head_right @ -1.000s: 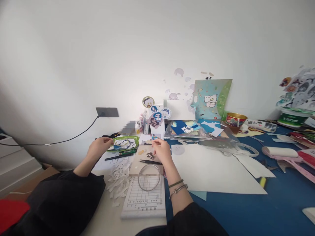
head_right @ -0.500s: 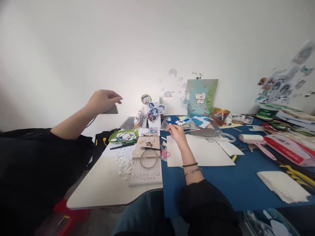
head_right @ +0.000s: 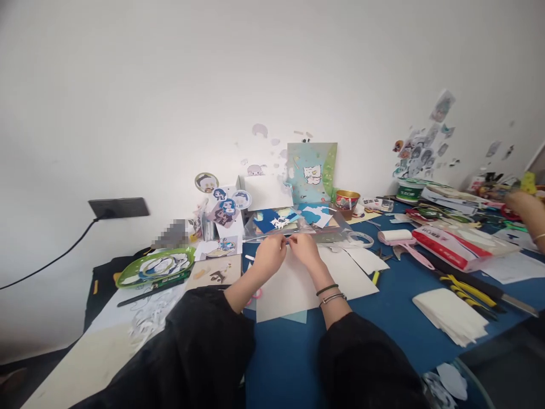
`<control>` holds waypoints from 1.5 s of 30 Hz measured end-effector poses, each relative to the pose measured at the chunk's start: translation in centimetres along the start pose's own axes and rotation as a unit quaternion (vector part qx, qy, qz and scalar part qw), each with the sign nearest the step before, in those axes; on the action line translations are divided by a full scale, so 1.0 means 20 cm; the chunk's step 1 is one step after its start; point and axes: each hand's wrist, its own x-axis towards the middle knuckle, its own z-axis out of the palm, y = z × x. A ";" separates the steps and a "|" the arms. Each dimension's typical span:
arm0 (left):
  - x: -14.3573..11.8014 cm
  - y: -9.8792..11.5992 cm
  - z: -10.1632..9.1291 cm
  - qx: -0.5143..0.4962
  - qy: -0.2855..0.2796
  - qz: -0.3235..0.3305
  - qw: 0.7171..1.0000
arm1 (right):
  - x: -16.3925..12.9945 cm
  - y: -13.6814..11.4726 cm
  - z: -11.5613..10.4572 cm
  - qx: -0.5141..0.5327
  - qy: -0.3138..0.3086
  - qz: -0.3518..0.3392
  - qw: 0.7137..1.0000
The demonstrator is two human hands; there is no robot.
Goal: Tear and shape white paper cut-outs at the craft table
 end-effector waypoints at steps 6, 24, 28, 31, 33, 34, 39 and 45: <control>0.00 -0.09 0.09 0.070 0.013 0.041 0.997 | 0.01 -0.04 0.06 -0.085 0.048 -0.098 0.990; 0.15 -0.07 0.21 0.116 0.051 0.098 0.987 | 0.12 0.02 0.05 -0.202 0.074 -0.108 0.971; 0.17 -0.01 0.23 0.106 0.041 0.100 0.988 | 0.11 0.07 0.03 -0.204 0.050 -0.085 0.974; 0.16 0.02 0.24 0.098 0.036 0.077 0.992 | 0.11 0.09 0.03 -0.212 0.030 -0.067 0.974; 0.15 0.01 0.24 0.093 0.021 0.046 0.994 | 0.11 0.09 0.04 -0.220 0.010 -0.064 0.973; 0.15 0.00 0.24 0.090 0.010 0.026 0.996 | 0.11 0.08 0.05 -0.224 -0.003 -0.067 0.972; 0.16 -0.07 0.22 0.069 -0.032 -0.063 0.995 | 0.12 0.06 0.11 -0.236 -0.042 -0.088 0.967; 0.21 -0.12 0.15 0.017 -0.028 -0.099 0.995 | 0.20 0.03 0.10 -0.230 -0.017 -0.082 0.970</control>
